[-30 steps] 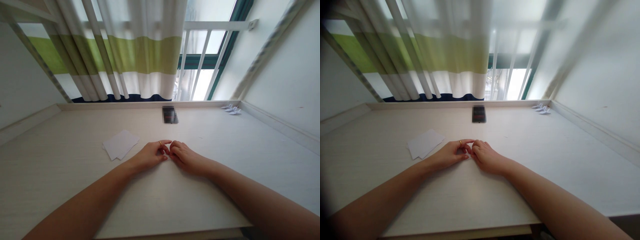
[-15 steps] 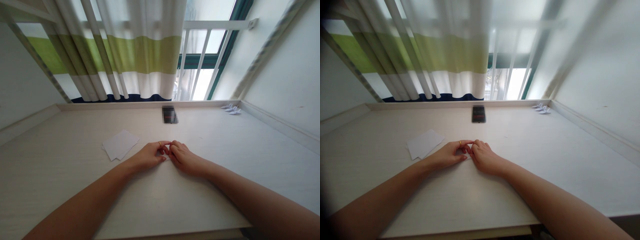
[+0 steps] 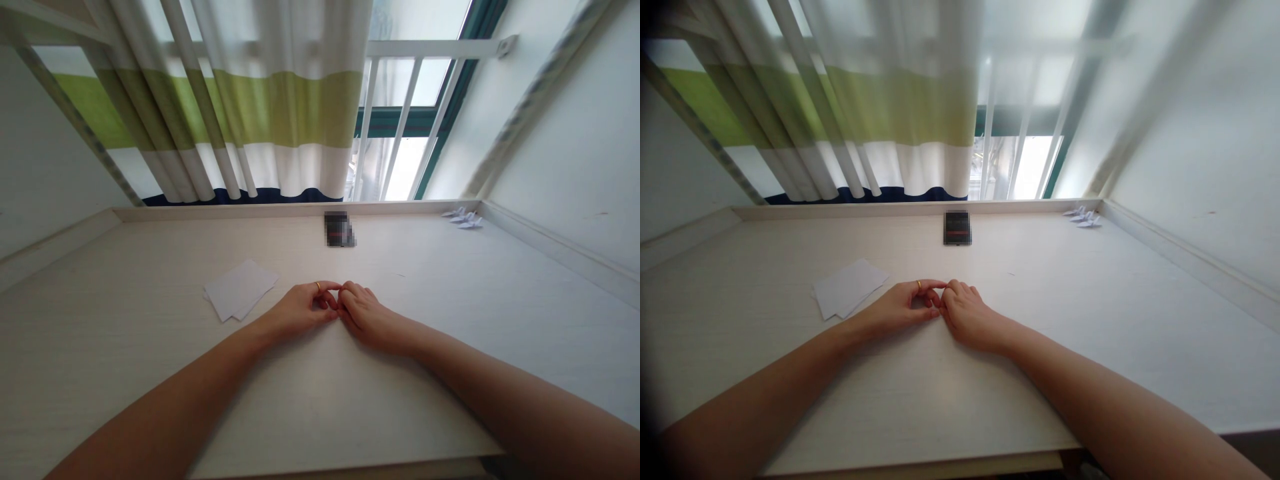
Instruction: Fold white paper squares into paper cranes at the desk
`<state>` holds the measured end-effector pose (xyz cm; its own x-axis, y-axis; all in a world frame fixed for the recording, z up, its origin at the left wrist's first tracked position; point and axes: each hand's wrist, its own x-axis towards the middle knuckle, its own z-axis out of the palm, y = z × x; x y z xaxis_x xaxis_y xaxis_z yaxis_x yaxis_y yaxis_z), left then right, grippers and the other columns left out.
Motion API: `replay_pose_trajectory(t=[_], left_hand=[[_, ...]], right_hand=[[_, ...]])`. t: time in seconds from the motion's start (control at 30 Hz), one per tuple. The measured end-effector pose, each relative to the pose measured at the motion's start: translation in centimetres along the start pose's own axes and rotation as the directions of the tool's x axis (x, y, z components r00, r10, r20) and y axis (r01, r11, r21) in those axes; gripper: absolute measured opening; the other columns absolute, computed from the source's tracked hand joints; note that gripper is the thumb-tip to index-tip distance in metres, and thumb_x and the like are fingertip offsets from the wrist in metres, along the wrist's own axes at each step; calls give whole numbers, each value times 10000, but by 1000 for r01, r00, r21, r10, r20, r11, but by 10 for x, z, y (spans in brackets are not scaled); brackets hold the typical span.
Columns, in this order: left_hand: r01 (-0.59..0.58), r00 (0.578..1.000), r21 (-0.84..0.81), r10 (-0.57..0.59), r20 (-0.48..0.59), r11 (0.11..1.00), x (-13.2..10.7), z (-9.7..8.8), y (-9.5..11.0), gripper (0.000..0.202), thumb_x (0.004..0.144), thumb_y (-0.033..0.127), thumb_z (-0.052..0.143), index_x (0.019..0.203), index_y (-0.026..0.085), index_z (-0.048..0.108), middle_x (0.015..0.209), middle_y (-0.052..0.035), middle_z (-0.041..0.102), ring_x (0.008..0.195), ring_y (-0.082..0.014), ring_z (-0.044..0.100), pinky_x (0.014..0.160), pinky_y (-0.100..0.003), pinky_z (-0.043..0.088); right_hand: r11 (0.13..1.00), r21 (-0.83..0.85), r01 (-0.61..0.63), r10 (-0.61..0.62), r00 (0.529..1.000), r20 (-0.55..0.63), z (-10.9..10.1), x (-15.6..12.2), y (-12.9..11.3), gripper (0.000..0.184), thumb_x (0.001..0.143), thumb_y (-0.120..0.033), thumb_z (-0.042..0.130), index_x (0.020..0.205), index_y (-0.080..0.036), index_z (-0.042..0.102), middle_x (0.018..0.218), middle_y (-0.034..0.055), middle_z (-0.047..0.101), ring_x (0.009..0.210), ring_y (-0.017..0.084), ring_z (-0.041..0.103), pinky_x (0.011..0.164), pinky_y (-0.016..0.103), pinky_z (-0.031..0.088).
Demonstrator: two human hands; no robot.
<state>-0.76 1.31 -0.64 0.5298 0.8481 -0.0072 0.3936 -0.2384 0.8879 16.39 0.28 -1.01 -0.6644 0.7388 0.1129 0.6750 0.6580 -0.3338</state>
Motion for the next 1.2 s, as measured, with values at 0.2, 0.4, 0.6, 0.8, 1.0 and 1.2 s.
replay_pose_trajectory(t=[0.2,0.4,0.6,0.8,1.0,1.2], left_hand=[[18,1000,-2,-18,-1,1000,0,0,3,491,658,198,579,1138,127,499,819,-36,617,769,-143,554,758,-274,425],[29,999,11,-29,-15,1000,0,0,4,476,651,170,580,1122,146,513,803,-24,614,747,-132,545,764,-274,422],[24,999,2,-24,-26,1000,0,1,2,474,644,171,576,1113,136,520,797,-24,609,740,-134,544,765,-280,419],[7,999,30,-6,-36,1000,1,2,0,475,640,175,578,1112,157,523,796,-14,616,741,-135,543,758,-269,418],[-43,999,37,44,-16,998,0,1,1,373,648,158,557,1021,170,559,780,-2,602,731,-129,531,737,-249,418],[-62,998,70,63,-5,996,0,1,1,188,657,155,541,843,164,564,771,-2,589,726,-124,528,718,-237,415]], right_hand=[[999,-35,-21,22,999,29,-1,0,-3,169,862,-185,332,901,-120,483,907,112,462,822,181,438,765,354,375],[998,-63,-22,25,999,41,-2,0,-6,158,851,-161,338,919,-122,476,915,117,469,830,190,434,758,356,368],[996,-83,-30,33,999,30,-2,-1,-8,152,846,-143,335,914,-117,468,928,118,469,822,186,432,759,348,358],[995,-58,-80,83,996,38,-4,-1,-12,112,828,-109,345,861,-134,449,911,103,477,783,171,431,743,316,353],[988,63,-143,142,990,27,-4,3,-10,108,795,-87,381,868,-150,429,918,84,490,822,168,440,750,304,349],[962,213,-173,174,985,15,-2,9,-2,120,726,-66,444,786,-169,432,835,42,496,767,144,450,682,263,355]])
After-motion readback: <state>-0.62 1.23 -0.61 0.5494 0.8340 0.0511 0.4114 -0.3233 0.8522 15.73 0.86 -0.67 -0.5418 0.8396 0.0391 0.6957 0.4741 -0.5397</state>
